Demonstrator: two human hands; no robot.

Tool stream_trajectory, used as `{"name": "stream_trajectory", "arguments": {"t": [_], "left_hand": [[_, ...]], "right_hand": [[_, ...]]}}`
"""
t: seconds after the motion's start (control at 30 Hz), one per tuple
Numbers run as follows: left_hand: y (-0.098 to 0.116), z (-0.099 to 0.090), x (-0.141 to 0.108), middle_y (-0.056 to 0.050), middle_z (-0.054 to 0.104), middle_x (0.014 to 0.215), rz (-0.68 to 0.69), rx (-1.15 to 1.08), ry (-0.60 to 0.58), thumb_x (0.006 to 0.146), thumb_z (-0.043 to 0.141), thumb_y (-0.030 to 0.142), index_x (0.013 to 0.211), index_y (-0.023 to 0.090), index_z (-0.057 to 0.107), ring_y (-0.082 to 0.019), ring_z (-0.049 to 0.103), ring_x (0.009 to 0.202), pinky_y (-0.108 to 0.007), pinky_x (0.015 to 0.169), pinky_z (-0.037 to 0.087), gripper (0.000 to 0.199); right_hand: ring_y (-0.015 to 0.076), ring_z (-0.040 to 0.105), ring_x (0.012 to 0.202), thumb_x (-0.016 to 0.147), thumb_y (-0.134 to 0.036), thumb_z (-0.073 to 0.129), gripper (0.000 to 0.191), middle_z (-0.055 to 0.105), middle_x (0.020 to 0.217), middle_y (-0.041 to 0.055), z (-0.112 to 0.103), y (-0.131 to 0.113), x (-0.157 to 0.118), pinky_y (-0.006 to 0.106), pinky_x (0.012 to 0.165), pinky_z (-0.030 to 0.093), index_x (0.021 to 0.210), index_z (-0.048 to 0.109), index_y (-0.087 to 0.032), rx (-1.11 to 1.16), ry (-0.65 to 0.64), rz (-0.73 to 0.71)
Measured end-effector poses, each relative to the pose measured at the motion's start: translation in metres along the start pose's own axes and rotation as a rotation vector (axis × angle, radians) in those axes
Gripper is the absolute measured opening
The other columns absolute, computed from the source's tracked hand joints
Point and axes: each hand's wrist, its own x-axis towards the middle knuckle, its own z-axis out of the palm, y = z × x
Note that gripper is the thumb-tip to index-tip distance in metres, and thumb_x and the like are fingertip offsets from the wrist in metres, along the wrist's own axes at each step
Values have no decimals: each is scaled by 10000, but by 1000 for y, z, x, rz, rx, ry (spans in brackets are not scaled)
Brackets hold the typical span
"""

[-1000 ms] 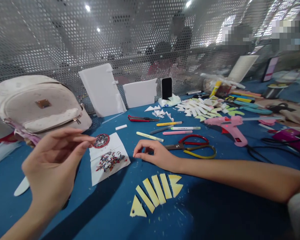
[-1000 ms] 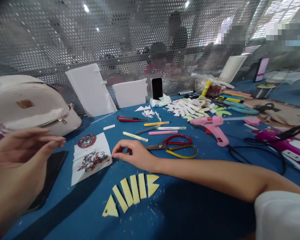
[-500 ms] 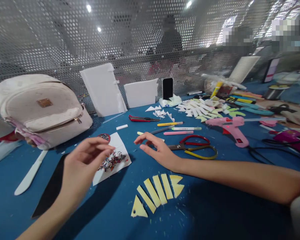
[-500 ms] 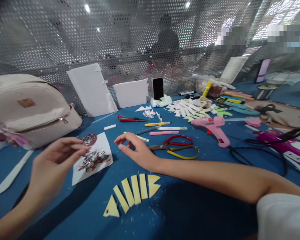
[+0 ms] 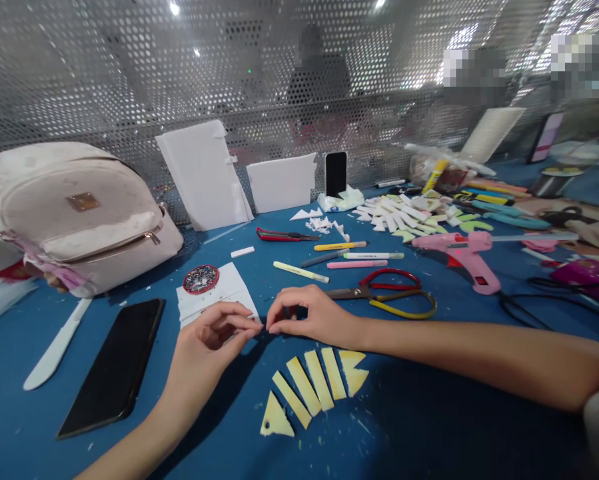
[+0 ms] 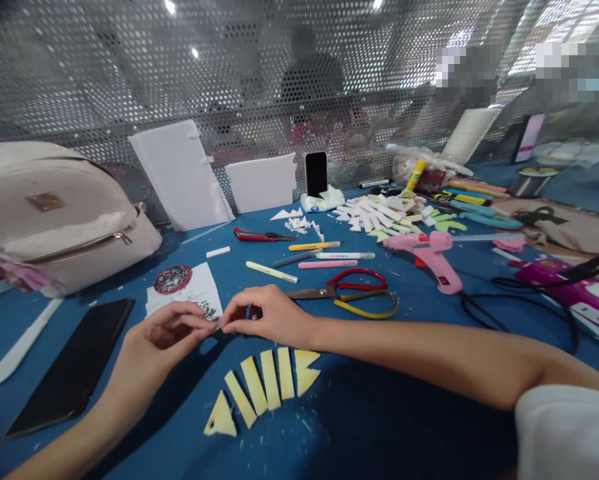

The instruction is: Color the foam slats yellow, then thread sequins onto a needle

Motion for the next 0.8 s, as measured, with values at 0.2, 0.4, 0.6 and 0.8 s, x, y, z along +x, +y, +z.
{"name": "stream_trajectory", "arguments": {"t": [0.2,0.4,0.6,0.8], "left_hand": [[-1,-2,-2,-7,796,904,35,23,-7,813,779,171,979,216,736,-121,764,799,-169,803,614,178],[-3,-2,-8,16,771,913,67,82,-52,817,770,141,998,253,741,-123,767,789,-170,805,618,214],[-1,-2,-15,6,783,889,131,160,-92,845,738,132,1009,257,742,-144,781,788,-184,798,629,206],[-2,-2,-15,9,783,884,129,181,-76,846,745,141,1010,266,739,-152,781,787,-196,789,633,206]], "right_hand": [[98,542,707,923,-215,684,71,632,833,6,0,-4,-1,207,638,429,900,686,-148,-7,8,7],[96,460,691,899,-153,627,27,468,722,-40,0,-5,-5,219,664,381,875,613,-158,-165,-52,-117],[103,457,685,893,-162,610,29,461,689,-45,0,-6,-6,228,672,371,869,594,-164,-222,-101,-171],[113,459,674,870,-153,610,49,455,678,-44,0,-7,-6,236,652,369,840,581,-179,-211,-85,-158]]}}
